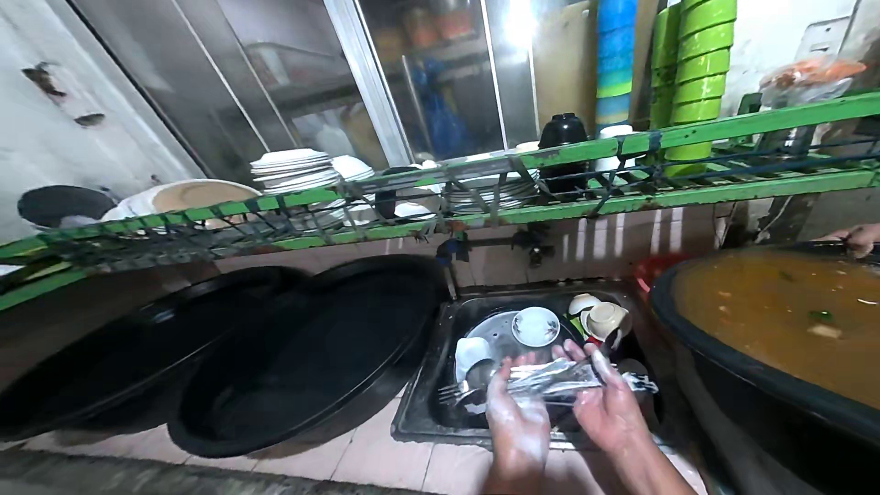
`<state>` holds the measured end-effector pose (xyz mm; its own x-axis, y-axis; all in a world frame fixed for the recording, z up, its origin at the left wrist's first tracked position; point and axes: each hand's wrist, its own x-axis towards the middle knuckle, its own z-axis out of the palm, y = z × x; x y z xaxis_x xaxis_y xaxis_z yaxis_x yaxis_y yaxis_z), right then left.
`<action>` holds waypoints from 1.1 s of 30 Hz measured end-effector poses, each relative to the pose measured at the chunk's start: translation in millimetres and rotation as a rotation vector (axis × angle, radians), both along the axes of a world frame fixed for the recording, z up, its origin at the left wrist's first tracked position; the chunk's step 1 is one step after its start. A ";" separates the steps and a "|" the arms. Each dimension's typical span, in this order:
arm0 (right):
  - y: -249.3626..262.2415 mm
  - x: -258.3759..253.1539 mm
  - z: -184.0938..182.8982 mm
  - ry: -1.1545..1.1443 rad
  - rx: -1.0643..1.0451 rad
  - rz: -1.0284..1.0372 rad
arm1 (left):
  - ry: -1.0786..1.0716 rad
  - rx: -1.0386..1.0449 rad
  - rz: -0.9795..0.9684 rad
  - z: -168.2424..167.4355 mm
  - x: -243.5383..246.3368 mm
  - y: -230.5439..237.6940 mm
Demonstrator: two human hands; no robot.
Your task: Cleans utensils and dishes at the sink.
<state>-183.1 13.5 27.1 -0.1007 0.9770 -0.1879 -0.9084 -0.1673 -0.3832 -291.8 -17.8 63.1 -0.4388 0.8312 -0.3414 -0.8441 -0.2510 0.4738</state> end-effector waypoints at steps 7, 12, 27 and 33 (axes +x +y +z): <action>20.2 24.7 -21.8 -0.200 -0.078 -0.021 | 0.108 -0.057 0.056 -35.6 -50.2 3.0; 13.5 16.5 -21.6 -0.516 -0.170 0.296 | 0.346 -0.168 -0.376 -55.0 -51.3 -2.1; -9.3 19.3 17.5 -1.095 -0.029 0.490 | 1.368 -0.471 -0.862 -80.7 28.3 -3.0; -48.3 91.0 28.4 -1.618 0.482 0.620 | 0.849 -0.041 -0.582 -79.4 27.8 16.2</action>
